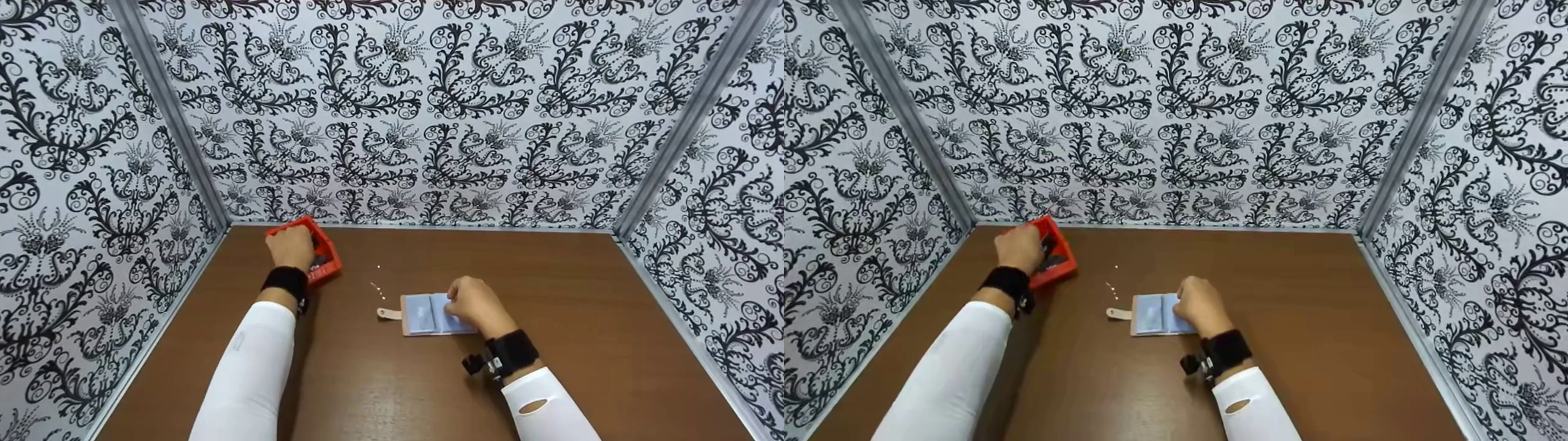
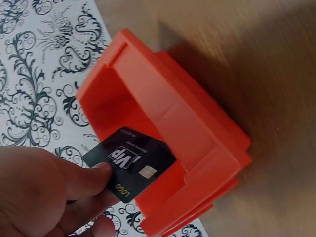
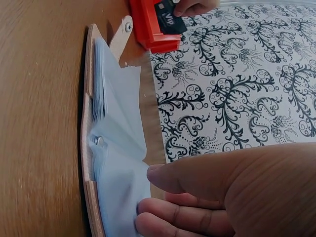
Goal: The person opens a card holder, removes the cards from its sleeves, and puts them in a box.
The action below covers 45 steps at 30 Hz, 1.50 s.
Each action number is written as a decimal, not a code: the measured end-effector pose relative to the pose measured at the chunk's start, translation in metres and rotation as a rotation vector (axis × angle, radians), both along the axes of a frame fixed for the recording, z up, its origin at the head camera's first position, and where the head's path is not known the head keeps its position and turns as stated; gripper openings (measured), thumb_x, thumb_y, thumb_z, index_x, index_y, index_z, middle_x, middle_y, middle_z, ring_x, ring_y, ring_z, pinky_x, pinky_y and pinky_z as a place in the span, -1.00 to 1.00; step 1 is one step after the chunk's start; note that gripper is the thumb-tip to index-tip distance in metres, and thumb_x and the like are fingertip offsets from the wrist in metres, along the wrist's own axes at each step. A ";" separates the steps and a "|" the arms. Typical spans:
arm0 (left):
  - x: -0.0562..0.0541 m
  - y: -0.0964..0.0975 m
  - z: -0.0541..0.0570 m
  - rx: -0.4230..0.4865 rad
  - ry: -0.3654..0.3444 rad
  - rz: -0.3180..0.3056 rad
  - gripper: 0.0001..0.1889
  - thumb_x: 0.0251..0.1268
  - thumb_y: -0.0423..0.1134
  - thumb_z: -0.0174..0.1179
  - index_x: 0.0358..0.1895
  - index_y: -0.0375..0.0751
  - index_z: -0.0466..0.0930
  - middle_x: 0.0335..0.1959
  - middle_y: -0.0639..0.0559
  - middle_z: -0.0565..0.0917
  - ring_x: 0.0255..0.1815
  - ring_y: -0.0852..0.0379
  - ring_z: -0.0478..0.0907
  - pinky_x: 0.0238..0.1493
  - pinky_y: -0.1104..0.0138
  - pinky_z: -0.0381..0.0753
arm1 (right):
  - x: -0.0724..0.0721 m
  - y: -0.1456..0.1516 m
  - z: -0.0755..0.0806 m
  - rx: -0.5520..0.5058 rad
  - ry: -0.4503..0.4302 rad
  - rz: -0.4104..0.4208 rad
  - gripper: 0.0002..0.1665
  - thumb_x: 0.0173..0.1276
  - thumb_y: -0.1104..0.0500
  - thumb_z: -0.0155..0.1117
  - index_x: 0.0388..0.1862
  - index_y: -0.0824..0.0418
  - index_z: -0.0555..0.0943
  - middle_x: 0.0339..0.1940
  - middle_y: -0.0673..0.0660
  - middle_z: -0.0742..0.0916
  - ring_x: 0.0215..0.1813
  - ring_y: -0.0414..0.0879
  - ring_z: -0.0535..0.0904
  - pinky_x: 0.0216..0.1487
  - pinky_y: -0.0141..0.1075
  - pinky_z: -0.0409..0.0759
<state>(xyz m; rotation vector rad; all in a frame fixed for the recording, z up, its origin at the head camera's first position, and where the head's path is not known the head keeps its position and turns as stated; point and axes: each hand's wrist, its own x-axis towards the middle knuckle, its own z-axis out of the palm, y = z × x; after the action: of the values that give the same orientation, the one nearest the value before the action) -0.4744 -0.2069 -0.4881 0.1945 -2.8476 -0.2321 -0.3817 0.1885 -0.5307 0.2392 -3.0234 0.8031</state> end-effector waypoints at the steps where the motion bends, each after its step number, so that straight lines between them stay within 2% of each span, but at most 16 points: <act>1: -0.001 0.000 -0.001 -0.012 -0.016 0.004 -0.78 0.51 -0.31 0.20 -0.10 -0.25 0.86 0.12 -0.37 0.87 0.16 -0.42 0.81 0.30 -0.31 0.62 | 0.000 0.000 0.000 0.000 0.002 0.003 -0.81 0.19 0.24 0.61 -0.21 0.26 0.84 -0.17 0.17 0.89 -0.18 0.06 0.72 0.00 0.01 0.75; 8: -0.006 0.004 -0.006 -0.047 -0.103 0.015 -0.67 0.63 -0.33 0.04 0.07 -0.28 0.85 0.19 -0.39 0.84 0.21 -0.39 0.80 0.35 -0.33 0.61 | 0.000 0.000 0.000 0.001 0.016 0.011 -0.81 0.17 0.25 0.60 -0.22 0.26 0.84 -0.18 0.17 0.89 -0.18 0.08 0.72 0.01 0.02 0.75; 15: -0.004 0.009 -0.004 -0.061 -0.142 0.014 -0.60 0.69 -0.34 -0.06 0.18 -0.31 0.82 0.22 -0.39 0.83 0.25 -0.38 0.79 0.38 -0.34 0.57 | 0.000 0.000 0.000 -0.001 0.011 0.005 -0.83 0.20 0.24 0.60 -0.22 0.25 0.85 -0.15 0.17 0.90 -0.17 0.07 0.73 0.02 0.02 0.75; 22: -0.006 0.010 -0.005 -0.116 -0.174 0.003 -0.55 0.75 -0.37 -0.14 0.32 -0.38 0.75 0.31 -0.41 0.79 0.29 -0.37 0.76 0.32 -0.34 0.61 | 0.000 0.000 0.002 0.005 0.026 -0.002 -0.83 0.17 0.24 0.60 -0.24 0.23 0.86 -0.18 0.14 0.90 -0.19 0.05 0.72 -0.03 0.00 0.74; 28: -0.007 0.008 -0.006 -0.131 -0.168 0.000 -0.54 0.75 -0.37 -0.16 0.34 -0.40 0.72 0.33 -0.44 0.77 0.31 -0.40 0.74 0.37 -0.38 0.56 | -0.002 0.000 0.001 0.008 0.017 0.001 -0.81 0.18 0.23 0.61 -0.21 0.24 0.86 -0.15 0.15 0.90 -0.18 0.05 0.73 -0.01 0.01 0.76; 34: -0.005 0.012 -0.002 -0.128 -0.144 0.002 -0.55 0.73 -0.37 -0.12 0.33 -0.38 0.74 0.33 -0.42 0.78 0.34 -0.40 0.73 0.46 -0.41 0.49 | -0.003 0.000 0.002 0.016 0.002 -0.006 -0.82 0.20 0.22 0.60 -0.22 0.23 0.85 -0.15 0.16 0.90 -0.17 0.06 0.72 0.00 0.01 0.75; 40: -0.002 0.018 0.002 -0.104 -0.124 0.071 -0.60 0.70 -0.35 -0.04 0.27 -0.30 0.80 0.31 -0.38 0.80 0.36 -0.37 0.70 0.48 -0.39 0.48 | -0.001 0.001 0.000 0.010 0.002 -0.011 -0.83 0.20 0.20 0.60 -0.23 0.21 0.85 -0.15 0.16 0.90 -0.18 0.06 0.73 0.00 0.02 0.75; 42: 0.000 0.021 0.005 -0.087 -0.093 0.077 -0.63 0.66 -0.29 0.04 0.21 -0.29 0.81 0.28 -0.37 0.81 0.35 -0.35 0.69 0.43 -0.33 0.52 | -0.001 0.001 0.000 0.012 0.004 -0.009 -0.83 0.20 0.20 0.61 -0.23 0.21 0.85 -0.15 0.16 0.89 -0.18 0.06 0.73 -0.01 0.03 0.75; 45: 0.006 0.028 0.009 -0.039 0.014 0.052 -0.68 0.54 -0.22 0.17 0.08 -0.31 0.84 0.21 -0.35 0.81 0.30 -0.34 0.68 0.31 -0.27 0.61 | -0.001 0.000 0.001 0.018 0.002 -0.009 -0.82 0.21 0.19 0.61 -0.23 0.21 0.85 -0.16 0.16 0.89 -0.18 0.07 0.73 0.01 0.03 0.75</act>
<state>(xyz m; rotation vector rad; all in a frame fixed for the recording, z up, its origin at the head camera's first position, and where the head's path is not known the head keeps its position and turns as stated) -0.4681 -0.1793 -0.4792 0.2581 -2.8263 -0.1665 -0.3823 0.1886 -0.5301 0.2268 -3.0287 0.7743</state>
